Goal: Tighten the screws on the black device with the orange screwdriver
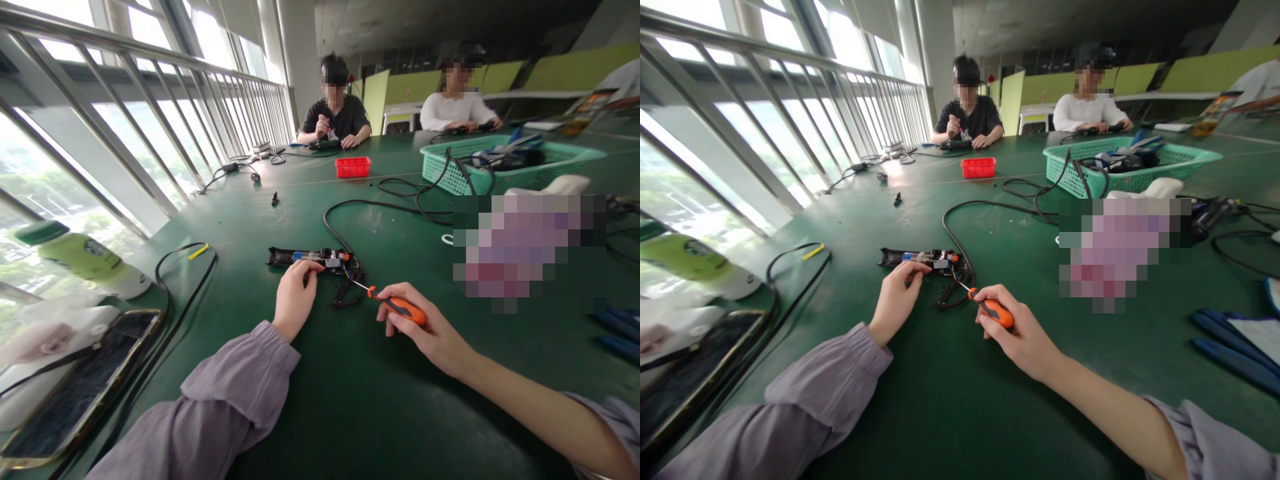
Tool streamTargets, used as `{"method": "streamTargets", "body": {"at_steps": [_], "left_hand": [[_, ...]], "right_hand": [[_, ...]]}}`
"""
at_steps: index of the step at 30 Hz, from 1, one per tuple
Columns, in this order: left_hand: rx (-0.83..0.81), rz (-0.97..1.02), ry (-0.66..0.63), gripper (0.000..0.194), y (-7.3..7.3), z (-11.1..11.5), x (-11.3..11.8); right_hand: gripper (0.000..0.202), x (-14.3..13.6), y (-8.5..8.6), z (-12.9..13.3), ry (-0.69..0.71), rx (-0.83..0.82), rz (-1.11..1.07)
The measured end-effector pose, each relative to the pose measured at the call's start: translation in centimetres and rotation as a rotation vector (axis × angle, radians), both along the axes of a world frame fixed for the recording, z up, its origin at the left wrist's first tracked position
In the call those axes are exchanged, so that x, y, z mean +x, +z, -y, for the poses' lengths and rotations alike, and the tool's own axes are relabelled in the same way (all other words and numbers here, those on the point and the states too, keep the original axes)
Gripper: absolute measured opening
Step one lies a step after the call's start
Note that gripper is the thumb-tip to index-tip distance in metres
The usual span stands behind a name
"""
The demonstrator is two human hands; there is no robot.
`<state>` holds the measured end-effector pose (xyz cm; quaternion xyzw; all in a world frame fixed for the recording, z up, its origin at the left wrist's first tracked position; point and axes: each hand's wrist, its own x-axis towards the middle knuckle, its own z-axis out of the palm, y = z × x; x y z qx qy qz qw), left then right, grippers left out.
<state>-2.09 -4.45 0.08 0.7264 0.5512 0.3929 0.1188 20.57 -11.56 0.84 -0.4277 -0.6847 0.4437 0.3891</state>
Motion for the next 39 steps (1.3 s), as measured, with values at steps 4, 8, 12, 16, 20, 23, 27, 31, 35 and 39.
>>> {"method": "streamTargets", "body": {"at_steps": [4, 8, 12, 16, 20, 23, 27, 31, 35, 39], "left_hand": [[0.009, -0.242, -0.172, 0.023, 0.2, 0.6, 0.5], [0.028, -0.413, -0.248, 0.021, 0.4, 0.9, 0.9], [0.077, -0.533, -0.261, 0.018, 0.5, 0.9, 0.8], [0.11, -0.608, -0.196, 0.015, 0.4, 0.8, 0.5], [0.128, -0.529, -0.156, 0.013, 0.2, 0.7, 0.5], [0.185, -0.306, -0.102, 0.011, 0.3, 0.2, 0.7], [0.203, -0.049, -0.024, 0.009, 0.4, -1.3, 1.0], [0.168, 0.01, -0.017, 0.008, 0.2, -2.3, 1.1], [0.153, -0.007, -0.008, 0.007, 0.2, -2.2, 1.1], [0.136, -0.047, 0.042, 0.005, 0.3, -1.9, 1.2]], "right_hand": [[0.018, 0.0, 0.1, 0.0, 0.002, 0.004, 0.011], [0.018, -0.1, 0.1, 0.0, 0.002, 0.001, 0.013], [0.018, 0.0, 0.0, 0.0, 0.005, 0.001, 0.021], [0.019, 0.0, 0.0, 0.1, 0.011, 0.0, 0.025], [0.019, 0.0, 0.1, 0.2, 0.021, 0.001, 0.013], [0.018, 0.0, 0.1, 0.1, 0.028, 0.0, 0.013], [0.018, 0.0, 0.0, 0.0, 0.029, -0.001, 0.024], [0.018, 0.0, 0.1, 0.0, 0.029, -0.001, 0.016], [0.017, 0.1, 0.1, 0.0, 0.029, 0.005, 0.025], [0.018, 0.1, 0.0, 0.0, 0.023, 0.003, 0.034]]}}
